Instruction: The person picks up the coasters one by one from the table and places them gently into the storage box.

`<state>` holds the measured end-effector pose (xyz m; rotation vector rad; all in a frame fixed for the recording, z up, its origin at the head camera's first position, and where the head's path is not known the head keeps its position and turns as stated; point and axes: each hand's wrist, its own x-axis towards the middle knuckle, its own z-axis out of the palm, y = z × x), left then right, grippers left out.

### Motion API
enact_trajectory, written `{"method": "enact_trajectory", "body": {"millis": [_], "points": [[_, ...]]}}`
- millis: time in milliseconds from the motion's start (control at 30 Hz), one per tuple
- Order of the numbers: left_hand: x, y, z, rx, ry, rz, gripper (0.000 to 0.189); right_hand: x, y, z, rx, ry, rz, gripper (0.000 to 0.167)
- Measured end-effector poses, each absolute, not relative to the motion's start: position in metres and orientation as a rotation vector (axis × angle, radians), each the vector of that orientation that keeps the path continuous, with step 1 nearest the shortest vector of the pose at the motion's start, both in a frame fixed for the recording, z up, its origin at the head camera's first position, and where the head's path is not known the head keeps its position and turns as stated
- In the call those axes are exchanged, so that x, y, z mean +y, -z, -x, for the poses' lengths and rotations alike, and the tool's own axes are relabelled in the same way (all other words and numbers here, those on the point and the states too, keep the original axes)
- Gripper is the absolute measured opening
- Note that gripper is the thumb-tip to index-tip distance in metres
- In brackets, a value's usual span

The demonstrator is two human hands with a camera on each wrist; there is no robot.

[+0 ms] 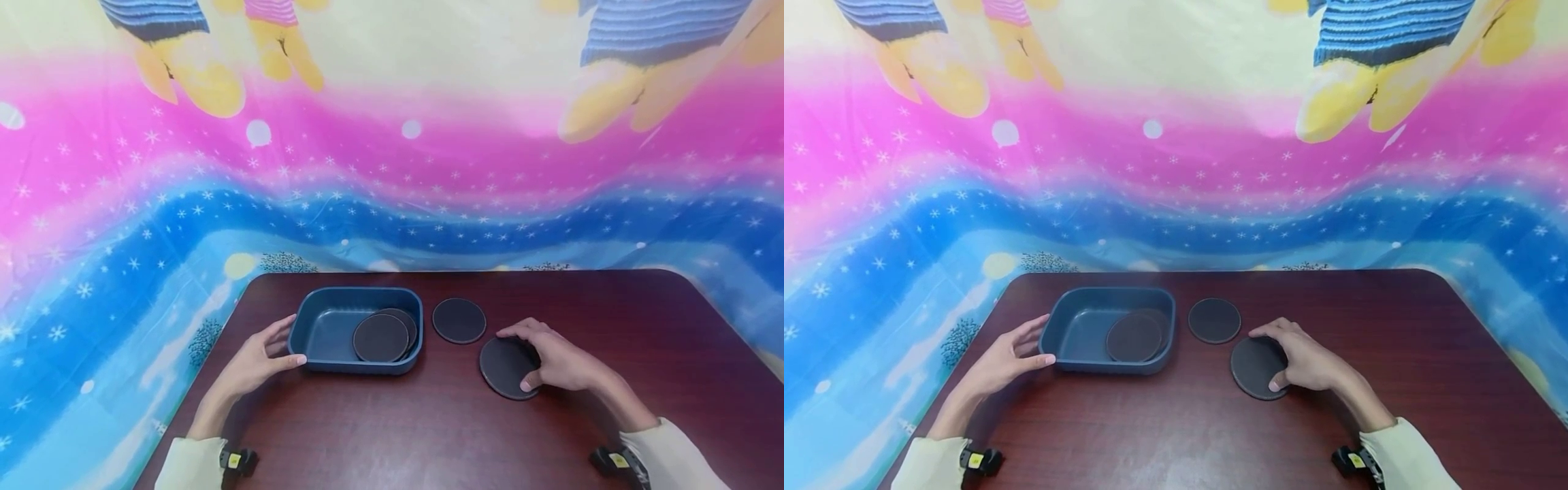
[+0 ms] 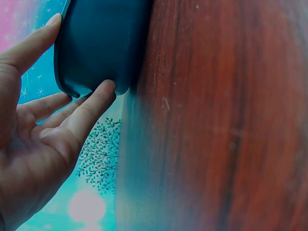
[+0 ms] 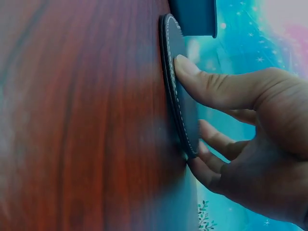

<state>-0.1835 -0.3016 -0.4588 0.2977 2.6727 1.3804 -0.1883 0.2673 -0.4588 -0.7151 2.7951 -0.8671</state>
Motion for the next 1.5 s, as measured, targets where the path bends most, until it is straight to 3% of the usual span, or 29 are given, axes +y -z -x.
{"method": "enact_trajectory", "body": {"millis": [833, 1500], "points": [[-0.303, 0.459, 0.185, 2.661, -1.388, -0.302, 0.09, 0.289, 0.445, 0.193, 2.662, 1.175, 0.483, 0.056], [-0.301, 0.457, 0.184, 2.65, -1.392, -0.285, 0.092, 0.308, 0.441, 0.193, 2.311, 1.513, 0.415, 0.062]]}}
